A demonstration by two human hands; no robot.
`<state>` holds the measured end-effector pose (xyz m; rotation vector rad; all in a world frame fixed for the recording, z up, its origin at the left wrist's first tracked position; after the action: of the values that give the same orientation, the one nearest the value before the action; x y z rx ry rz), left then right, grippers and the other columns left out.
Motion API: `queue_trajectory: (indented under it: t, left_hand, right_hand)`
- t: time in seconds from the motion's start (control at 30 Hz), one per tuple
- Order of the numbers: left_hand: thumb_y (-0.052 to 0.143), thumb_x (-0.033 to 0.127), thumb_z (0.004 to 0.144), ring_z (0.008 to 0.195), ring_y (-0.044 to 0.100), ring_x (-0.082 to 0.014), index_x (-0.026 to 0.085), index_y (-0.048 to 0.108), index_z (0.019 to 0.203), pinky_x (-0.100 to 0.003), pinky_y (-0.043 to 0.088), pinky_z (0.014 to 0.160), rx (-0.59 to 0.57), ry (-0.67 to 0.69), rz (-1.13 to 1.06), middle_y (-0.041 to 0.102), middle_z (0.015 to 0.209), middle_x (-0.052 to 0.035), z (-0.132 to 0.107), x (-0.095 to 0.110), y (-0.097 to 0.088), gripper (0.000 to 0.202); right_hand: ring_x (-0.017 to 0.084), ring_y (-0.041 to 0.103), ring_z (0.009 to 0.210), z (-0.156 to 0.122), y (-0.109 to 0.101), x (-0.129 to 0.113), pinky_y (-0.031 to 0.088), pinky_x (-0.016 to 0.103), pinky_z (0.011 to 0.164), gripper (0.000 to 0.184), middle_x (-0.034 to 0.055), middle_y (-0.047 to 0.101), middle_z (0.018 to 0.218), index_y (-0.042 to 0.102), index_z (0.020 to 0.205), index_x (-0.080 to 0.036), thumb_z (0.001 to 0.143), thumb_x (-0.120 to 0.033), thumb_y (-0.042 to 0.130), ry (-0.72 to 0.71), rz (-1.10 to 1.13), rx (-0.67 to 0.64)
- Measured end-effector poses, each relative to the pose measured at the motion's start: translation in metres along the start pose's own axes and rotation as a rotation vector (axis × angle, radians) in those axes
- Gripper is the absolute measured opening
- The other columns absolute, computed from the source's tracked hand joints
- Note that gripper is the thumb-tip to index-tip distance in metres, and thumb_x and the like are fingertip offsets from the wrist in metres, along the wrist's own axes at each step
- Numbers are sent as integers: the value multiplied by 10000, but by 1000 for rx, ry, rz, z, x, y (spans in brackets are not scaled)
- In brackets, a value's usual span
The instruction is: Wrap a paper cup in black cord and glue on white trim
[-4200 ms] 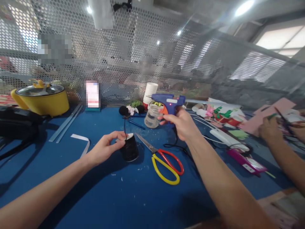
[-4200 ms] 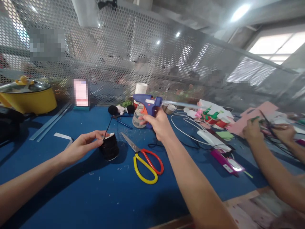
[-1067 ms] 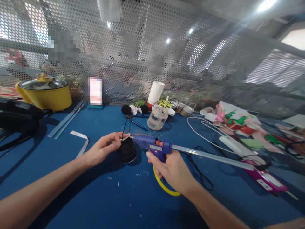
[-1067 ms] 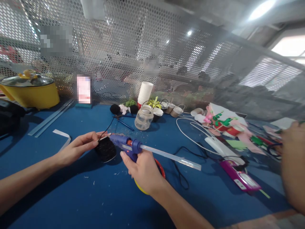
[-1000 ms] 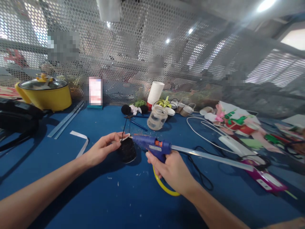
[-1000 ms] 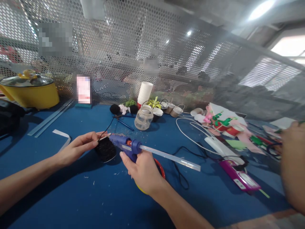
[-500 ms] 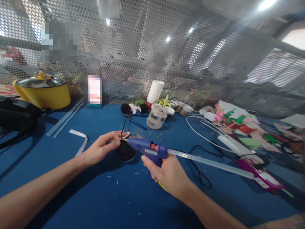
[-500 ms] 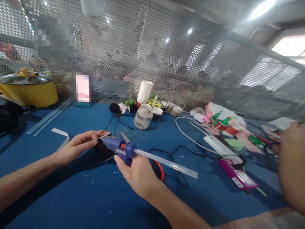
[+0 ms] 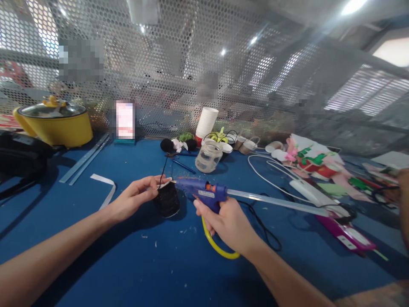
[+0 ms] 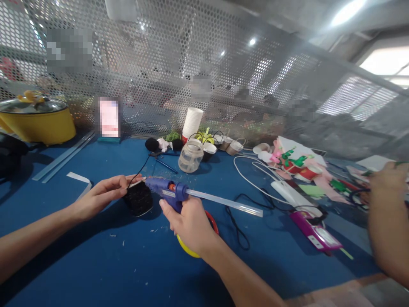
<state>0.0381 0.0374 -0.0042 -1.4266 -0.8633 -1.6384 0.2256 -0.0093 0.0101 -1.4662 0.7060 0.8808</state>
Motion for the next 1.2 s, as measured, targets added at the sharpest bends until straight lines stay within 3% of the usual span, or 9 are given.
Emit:
queue_trajectory:
  t: [1.2]
  left_hand:
    - [604,306,733,1209,413,-268,175,516,610,-437,220,1021,9,6,18,633,1076,-82,1,-1,-2,199]
  right_hand:
    - [84,444,334,1,0,-5,427,214,408,285,-59,431,372,500,617,-166,768,-407,488,52,81,-52]
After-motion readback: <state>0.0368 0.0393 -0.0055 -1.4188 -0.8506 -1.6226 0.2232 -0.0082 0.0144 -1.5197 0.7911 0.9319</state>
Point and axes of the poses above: each hand's wrist, its own z-axis towards the middle knuckle, its own y-axis out of the palm, x = y × z, the point moved 5 cm from there along z, towards the middle knuckle
